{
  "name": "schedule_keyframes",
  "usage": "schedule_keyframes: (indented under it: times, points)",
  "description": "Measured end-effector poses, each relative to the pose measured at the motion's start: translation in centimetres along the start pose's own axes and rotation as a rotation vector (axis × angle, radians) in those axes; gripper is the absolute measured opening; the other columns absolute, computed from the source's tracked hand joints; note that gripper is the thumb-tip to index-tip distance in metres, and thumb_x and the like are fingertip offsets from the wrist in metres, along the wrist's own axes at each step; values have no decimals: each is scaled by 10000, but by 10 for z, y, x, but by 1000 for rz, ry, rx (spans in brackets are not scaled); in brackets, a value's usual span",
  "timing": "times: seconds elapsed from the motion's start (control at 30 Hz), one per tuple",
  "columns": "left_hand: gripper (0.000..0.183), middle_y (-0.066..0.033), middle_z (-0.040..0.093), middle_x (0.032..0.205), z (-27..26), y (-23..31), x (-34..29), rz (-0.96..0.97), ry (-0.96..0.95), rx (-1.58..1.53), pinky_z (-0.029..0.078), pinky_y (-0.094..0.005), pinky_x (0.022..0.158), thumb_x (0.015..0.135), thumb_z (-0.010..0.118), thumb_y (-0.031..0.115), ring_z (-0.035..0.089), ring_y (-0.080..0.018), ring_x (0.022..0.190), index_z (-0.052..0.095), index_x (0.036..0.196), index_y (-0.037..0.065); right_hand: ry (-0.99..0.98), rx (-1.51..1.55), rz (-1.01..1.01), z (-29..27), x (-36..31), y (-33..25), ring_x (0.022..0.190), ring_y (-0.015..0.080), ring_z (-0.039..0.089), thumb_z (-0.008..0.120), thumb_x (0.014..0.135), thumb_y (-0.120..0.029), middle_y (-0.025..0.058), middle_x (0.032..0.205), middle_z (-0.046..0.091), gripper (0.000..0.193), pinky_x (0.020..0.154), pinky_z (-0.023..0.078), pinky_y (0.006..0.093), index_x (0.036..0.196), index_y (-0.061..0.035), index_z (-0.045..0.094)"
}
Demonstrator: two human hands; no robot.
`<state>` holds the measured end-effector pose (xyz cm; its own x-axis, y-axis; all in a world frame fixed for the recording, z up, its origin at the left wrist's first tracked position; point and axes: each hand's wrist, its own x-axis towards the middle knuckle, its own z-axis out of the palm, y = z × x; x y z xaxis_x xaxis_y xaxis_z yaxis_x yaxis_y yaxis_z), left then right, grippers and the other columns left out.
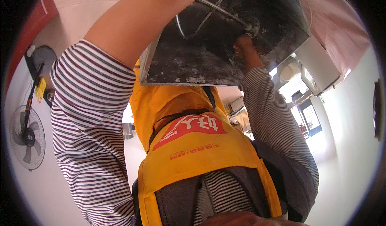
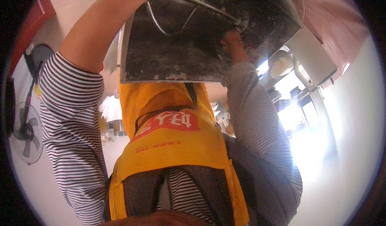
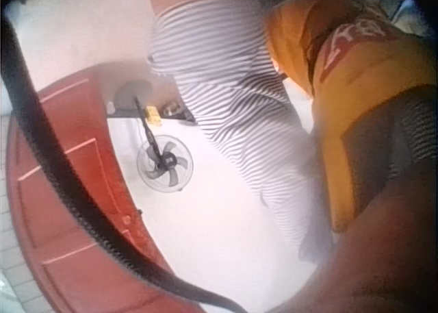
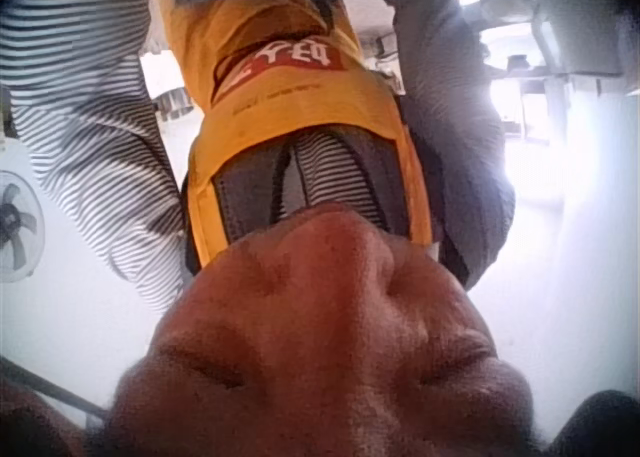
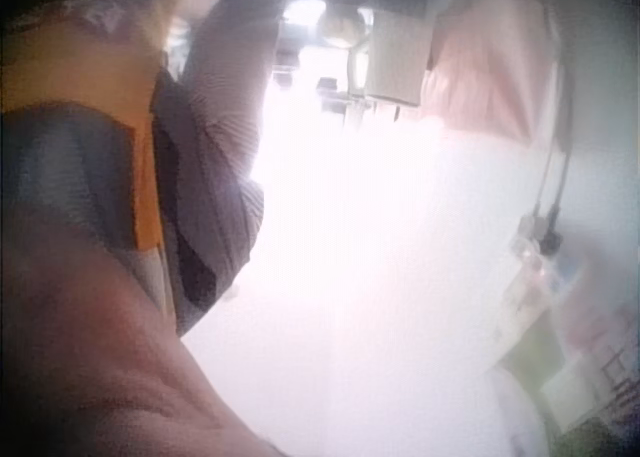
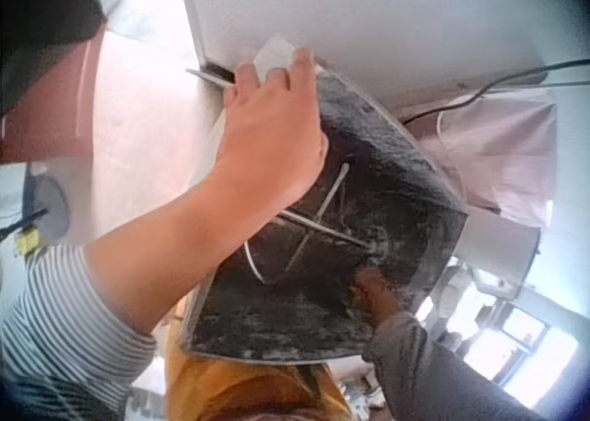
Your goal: The person cleans the interior of a large industrial dough mixer using a small brush and a scraper. They scrub the sides and bottom of the mixing bowl and remove dough residue from the metal mixing arms.
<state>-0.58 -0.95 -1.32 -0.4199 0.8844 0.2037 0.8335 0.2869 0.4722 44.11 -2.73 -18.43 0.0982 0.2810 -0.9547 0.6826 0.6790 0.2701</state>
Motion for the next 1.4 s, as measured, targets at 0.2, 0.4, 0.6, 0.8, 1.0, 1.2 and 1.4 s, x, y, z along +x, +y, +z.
schedule_keyframes:
  times: [0.2, 0.4, 0.6, 0.8, 1.0, 1.2, 1.4]
  points:
    - [728, -255, 598, 1144, -3, 4, 3, 18, -7, -70, 390, -583, 1014, 810, 695, 141, 481, -510, 1185, 365, 1426, -64, -232, 1538, 479, -8, -43, -12, 666, 303, 620, 471, 982, -182, 184, 798, 627, 293, 542, 498, 445, 823, 25, 604]
    - [713, -268, 590, 1150, -6, 6, 1, -28, -21, -33, 362, -594, 1046, 815, 657, 120, 463, -540, 1208, 352, 1438, -46, 95, 2194, 366, -6, -100, -38, 540, 262, 537, 391, 969, -64, 159, 704, 554, 159, 467, 450, 411, 925, 11, 523]
    - [736, -271, 586, 1167, -2, 3, -1, 3, -41, -17, 344, -589, 1069, 807, 665, 132, 460, -540, 1214, 337, 1440, -50, -27, 2280, 499, 23, -57, -27, 566, 261, 576, 433, 951, -68, 147, 679, 566, 168, 469, 458, 405, 877, 3, 566]
    - [734, -272, 585, 1173, -3, 6, 5, -11, -63, 6, 338, -587, 1073, 810, 661, 136, 446, -540, 1223, 334, 1439, -53, -234, 1241, 336, 38, -9, 11, 651, 297, 641, 560, 887, -190, 140, 741, 659, 194, 552, 513, 425, 829, -52, 683]
    - [741, -275, 584, 1171, -5, 4, -2, 0, -51, 12, 360, -596, 1039, 801, 661, 133, 448, -535, 1215, 335, 1439, -55, 302, 789, 243, 48, -55, 15, 716, 312, 697, 646, 820, -243, 141, 772, 705, 193, 605, 554, 430, 806, -69, 730]
    - [726, -263, 600, 1138, -6, 7, -2, -6, -50, -4, 378, -590, 1018, 793, 672, 137, 450, -536, 1211, 363, 1421, -54, 267, 708, 172, 35, -28, 25, 707, 295, 719, 680, 788, -265, 130, 758, 716, 198, 602, 571, 424, 775, -77, 743]
    - [731, -259, 601, 1144, -6, 4, 2, 13, -15, -49, 386, -594, 1002, 789, 685, 152, 455, -532, 1199, 371, 1416, -57, 454, 628, 145, 101, -12, 42, 644, 310, 700, 598, 858, -185, 179, 720, 685, 204, 543, 541, 435, 794, -19, 697]
